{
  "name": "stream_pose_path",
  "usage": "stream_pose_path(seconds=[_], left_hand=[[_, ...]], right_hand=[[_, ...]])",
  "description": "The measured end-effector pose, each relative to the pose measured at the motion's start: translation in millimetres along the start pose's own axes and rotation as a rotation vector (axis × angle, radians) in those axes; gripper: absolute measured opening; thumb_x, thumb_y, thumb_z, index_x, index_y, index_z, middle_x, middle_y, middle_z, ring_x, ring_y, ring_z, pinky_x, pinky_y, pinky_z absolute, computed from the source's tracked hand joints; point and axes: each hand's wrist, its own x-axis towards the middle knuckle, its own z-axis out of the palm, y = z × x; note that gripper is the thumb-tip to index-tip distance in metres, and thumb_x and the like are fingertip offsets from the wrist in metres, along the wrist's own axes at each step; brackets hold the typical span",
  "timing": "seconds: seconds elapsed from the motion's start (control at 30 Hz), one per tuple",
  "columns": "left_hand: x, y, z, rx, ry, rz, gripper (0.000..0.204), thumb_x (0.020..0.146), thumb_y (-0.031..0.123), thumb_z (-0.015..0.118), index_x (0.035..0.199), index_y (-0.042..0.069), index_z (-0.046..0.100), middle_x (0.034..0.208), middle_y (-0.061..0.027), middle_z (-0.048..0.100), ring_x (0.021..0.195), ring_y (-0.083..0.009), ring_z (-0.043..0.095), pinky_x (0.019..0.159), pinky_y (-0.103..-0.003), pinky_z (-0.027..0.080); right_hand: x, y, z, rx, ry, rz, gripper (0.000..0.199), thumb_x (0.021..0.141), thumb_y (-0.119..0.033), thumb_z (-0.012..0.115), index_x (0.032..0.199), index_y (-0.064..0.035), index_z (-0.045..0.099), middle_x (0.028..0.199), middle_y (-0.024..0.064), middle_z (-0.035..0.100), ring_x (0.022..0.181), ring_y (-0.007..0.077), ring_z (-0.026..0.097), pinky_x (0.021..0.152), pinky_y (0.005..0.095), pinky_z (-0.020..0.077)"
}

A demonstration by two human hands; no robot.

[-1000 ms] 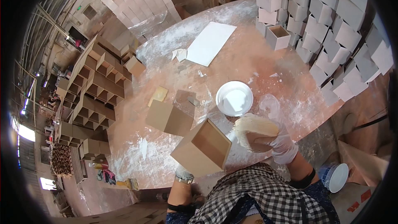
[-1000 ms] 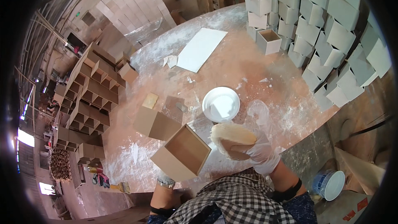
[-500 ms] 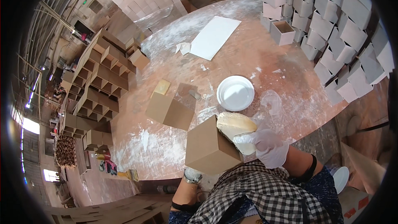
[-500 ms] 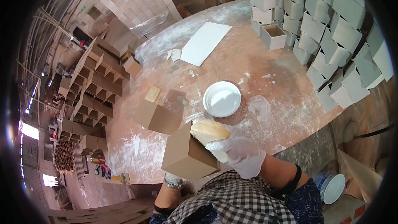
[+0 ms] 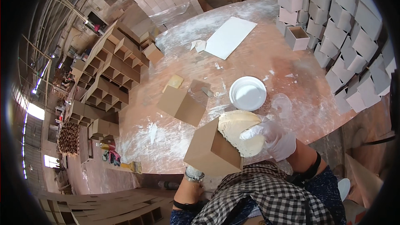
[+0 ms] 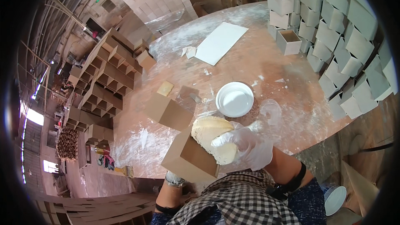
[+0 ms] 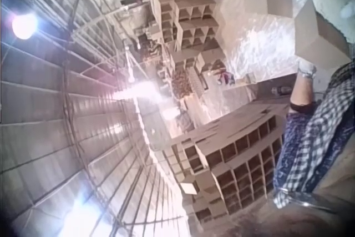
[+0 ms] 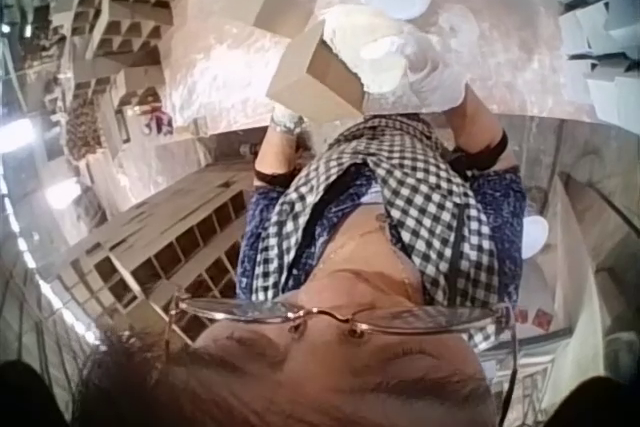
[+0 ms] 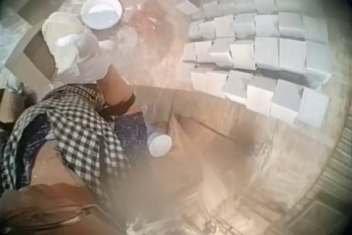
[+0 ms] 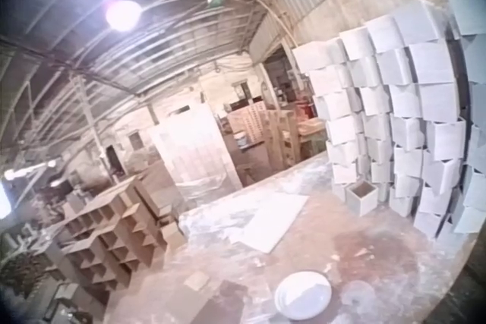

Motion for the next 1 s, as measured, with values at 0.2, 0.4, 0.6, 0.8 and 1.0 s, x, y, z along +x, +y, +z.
stream_pose_path(seconds=[0.2,0.4,0.6,0.8,1.0], left_hand=[[0,2,-1,-0.01,-0.013,-0.003,0.048,0.089,0.031,0.049,0.128,0.004,0.042,0.125,-0.0136,0.05,0.109,-0.0253,0.053,0.089,-0.039,0.046],[4,2,-5,-0.031,-0.03,-0.002,0.048,0.089,0.031,0.049,0.128,0.004,0.041,0.125,-0.0139,0.05,0.109,-0.0252,0.054,0.089,-0.039,0.046],[-2,2,-9,-0.036,-0.059,-0.017,0.048,0.089,0.03,0.049,0.128,0.003,0.041,0.125,-0.0141,0.05,0.108,-0.025,0.054,0.088,-0.038,0.046],[4,5,-7,-0.039,-0.173,-0.03,0.048,0.089,0.03,0.049,0.128,0.003,0.04,0.125,-0.0144,0.05,0.107,-0.0249,0.054,0.088,-0.038,0.047],[11,10,-14,-0.04,-0.259,-0.044,0.048,0.09,0.03,0.049,0.129,0.003,0.04,0.125,-0.0147,0.05,0.107,-0.0248,0.055,0.088,-0.037,0.047]], right_hand=[[4,4,7,-0.398,-0.019,-0.168,0.037,0.079,-0.011,0.066,0.113,0.0006,0.055,0.112,0.0092,0.059,0.101,0.0177,0.057,0.087,0.0301,0.0462],[10,-6,10,-0.665,-0.127,-0.405,0.04,0.077,-0.014,0.069,0.112,-0.0002,0.056,0.114,0.0089,0.058,0.103,0.0189,0.056,0.09,0.0309,0.0446],[15,15,12,-0.146,-0.163,-0.02,0.053,0.072,-0.02,0.074,0.116,-0.0001,0.053,0.11,0.0083,0.061,0.103,0.0169,0.056,0.089,0.03,0.0454],[16,-2,13,-0.525,-0.362,-0.165,0.037,0.077,-0.011,0.063,0.113,-0.0037,0.056,0.108,0.0102,0.06,0.095,0.0176,0.057,0.082,0.0291,0.0456],[31,-25,49,-0.694,-0.7,-0.275,0.043,0.072,-0.007,0.061,0.115,-0.0067,0.055,0.11,0.0118,0.06,0.1,0.0214,0.058,0.087,0.0338,0.0439]])
